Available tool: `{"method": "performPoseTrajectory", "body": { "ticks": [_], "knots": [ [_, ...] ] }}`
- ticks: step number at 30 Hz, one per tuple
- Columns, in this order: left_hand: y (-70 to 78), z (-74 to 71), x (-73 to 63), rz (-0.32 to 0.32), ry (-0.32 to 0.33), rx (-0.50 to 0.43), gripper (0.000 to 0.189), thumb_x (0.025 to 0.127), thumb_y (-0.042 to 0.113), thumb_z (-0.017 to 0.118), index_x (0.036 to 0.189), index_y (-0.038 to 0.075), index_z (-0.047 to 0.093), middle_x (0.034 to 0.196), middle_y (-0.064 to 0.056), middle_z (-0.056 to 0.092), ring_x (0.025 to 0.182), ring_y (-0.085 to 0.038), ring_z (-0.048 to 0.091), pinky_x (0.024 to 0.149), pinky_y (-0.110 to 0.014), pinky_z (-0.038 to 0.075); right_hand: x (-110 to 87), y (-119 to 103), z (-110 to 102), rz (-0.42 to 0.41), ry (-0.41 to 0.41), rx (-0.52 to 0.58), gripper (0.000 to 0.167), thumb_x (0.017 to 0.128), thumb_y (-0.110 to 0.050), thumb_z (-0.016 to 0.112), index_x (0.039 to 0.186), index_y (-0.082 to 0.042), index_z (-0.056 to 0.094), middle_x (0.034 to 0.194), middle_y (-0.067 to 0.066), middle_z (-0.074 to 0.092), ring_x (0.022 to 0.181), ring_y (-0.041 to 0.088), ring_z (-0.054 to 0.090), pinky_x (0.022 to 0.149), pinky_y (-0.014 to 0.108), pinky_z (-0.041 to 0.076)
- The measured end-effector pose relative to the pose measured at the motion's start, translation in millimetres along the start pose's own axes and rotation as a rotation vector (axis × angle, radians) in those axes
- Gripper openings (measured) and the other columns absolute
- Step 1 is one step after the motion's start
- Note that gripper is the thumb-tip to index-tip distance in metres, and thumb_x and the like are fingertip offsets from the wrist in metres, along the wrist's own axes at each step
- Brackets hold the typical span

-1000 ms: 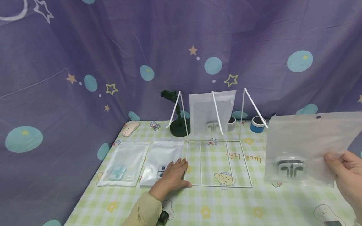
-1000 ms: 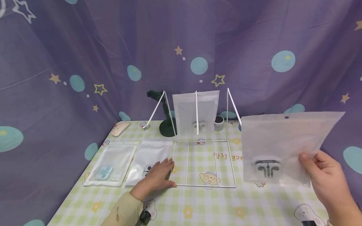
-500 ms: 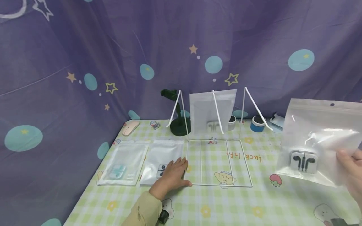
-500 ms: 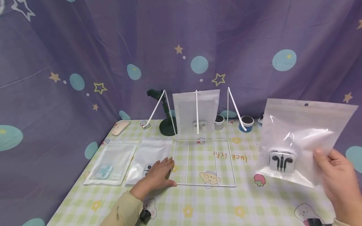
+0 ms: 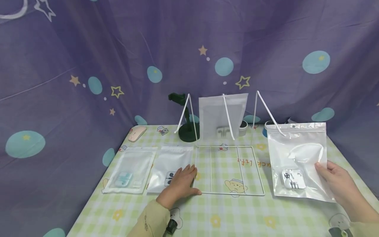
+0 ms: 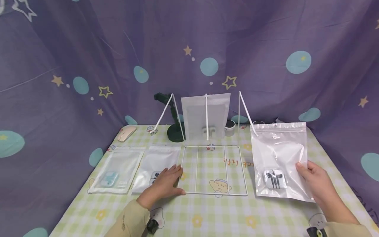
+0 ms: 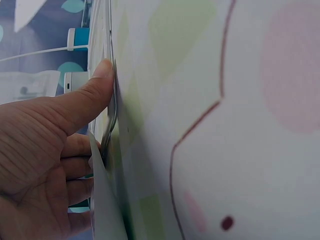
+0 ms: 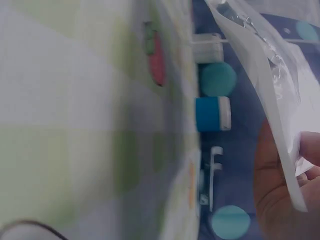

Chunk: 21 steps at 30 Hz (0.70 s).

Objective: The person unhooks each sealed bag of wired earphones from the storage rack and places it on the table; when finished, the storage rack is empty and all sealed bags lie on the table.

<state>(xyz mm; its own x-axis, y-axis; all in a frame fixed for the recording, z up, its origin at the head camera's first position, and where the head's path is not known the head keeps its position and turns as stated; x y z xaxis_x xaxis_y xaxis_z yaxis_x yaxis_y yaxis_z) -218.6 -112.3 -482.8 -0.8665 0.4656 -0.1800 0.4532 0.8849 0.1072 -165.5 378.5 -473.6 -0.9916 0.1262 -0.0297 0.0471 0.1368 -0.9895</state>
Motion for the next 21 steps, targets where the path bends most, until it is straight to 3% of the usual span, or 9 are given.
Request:
{"method": "performPoseTrajectory", "body": {
  "ticks": [1,3,5,8,10,12,14,17,21],
  "knots": [
    [0.0,0.1,0.2,0.0,-0.002,0.0,0.095,0.078,0.058,0.073,0.148,0.003,0.04,0.155,-0.014,0.034,0.143,-0.031,0.029,0.112,-0.052,0.027,2.5,2,2,0.017,0.003,-0.048,0.02,0.101,-0.022,0.055,0.095,-0.04,0.063,0.082,-0.017,0.065,0.069,0.006,0.061,0.058,0.023,0.051],
    [0.4,-0.7,0.3,-0.003,-0.006,0.001,0.095,0.078,0.058,0.073,0.148,0.003,0.04,0.155,-0.013,0.033,0.143,-0.031,0.029,0.113,-0.052,0.027,7.4,5,7,0.028,-0.001,-0.146,0.014,0.101,-0.026,0.054,0.105,-0.023,0.067,0.082,-0.019,0.064,0.07,0.005,0.06,0.06,0.023,0.051],
    [0.7,-1.3,0.2,-0.005,-0.009,-0.004,0.095,0.078,0.058,0.074,0.148,0.003,0.04,0.155,-0.013,0.033,0.143,-0.031,0.028,0.113,-0.052,0.027,11.5,8,11,0.042,0.002,-0.246,0.034,0.102,-0.029,0.051,0.117,0.0,0.063,0.082,-0.021,0.061,0.071,0.003,0.058,0.061,0.023,0.05],
    [1.5,-2.3,-0.1,-0.008,-0.01,-0.012,0.095,0.078,0.057,0.074,0.148,0.002,0.04,0.155,-0.014,0.033,0.143,-0.031,0.029,0.112,-0.052,0.027,16.5,11,15,0.065,-0.014,-0.336,0.063,0.103,-0.031,0.048,0.13,0.025,0.038,0.083,-0.018,0.06,0.071,0.002,0.057,0.062,0.024,0.051],
    [1.4,-1.9,-0.1,-0.007,-0.009,-0.016,0.095,0.078,0.056,0.075,0.148,0.002,0.04,0.155,-0.014,0.034,0.143,-0.031,0.029,0.112,-0.052,0.027,19.5,12,15,0.075,-0.028,-0.412,0.062,0.104,-0.031,0.046,0.131,0.025,0.038,0.086,-0.006,0.063,0.072,0.004,0.056,0.062,0.024,0.049],
    [1.1,-1.8,-0.2,-0.006,-0.01,-0.018,0.095,0.078,0.056,0.075,0.148,0.002,0.04,0.155,-0.014,0.034,0.143,-0.031,0.029,0.112,-0.053,0.027,22.0,12,16,0.075,-0.048,-0.481,0.061,0.104,-0.03,0.044,0.131,0.025,0.038,0.096,0.019,0.066,0.084,0.02,0.061,0.076,0.034,0.051],
    [0.9,-1.4,0.2,-0.004,-0.01,-0.016,0.095,0.078,0.056,0.075,0.148,0.002,0.04,0.155,-0.014,0.034,0.143,-0.031,0.029,0.112,-0.053,0.027,24.6,12,17,0.071,-0.073,-0.554,0.06,0.104,-0.029,0.041,0.13,0.025,0.038,0.114,0.039,0.056,0.1,0.039,0.058,0.087,0.046,0.047],
    [0.7,-1.6,0.2,-0.006,-0.012,-0.015,0.095,0.078,0.057,0.074,0.148,0.003,0.04,0.155,-0.014,0.033,0.143,-0.031,0.029,0.112,-0.052,0.027,27.8,13,19,0.064,-0.09,-0.614,0.06,0.105,-0.028,0.038,0.13,0.026,0.038,0.129,0.045,0.042,0.11,0.051,0.049,0.09,0.053,0.043],
    [0.6,-1.8,0.0,-0.007,-0.011,-0.021,0.095,0.078,0.057,0.074,0.148,0.003,0.039,0.156,-0.013,0.033,0.144,-0.031,0.028,0.113,-0.052,0.026,32.3,18,20,0.077,-0.105,-0.624,0.054,0.104,-0.024,0.04,0.126,0.026,0.042,0.114,0.039,0.055,0.088,0.027,0.057,0.072,0.033,0.046]
  ]
}}
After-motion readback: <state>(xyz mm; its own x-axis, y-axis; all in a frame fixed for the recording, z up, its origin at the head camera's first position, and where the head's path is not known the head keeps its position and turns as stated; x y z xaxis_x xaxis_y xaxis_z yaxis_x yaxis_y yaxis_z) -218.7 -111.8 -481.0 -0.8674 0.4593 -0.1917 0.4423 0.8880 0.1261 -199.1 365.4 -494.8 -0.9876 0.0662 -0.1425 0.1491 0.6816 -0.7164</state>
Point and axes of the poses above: each hand's wrist, its own x-axis towards the middle knuckle, its own z-axis out of the palm, y = z × x, the point moved 4 cm from there along x, towards the middle knuckle
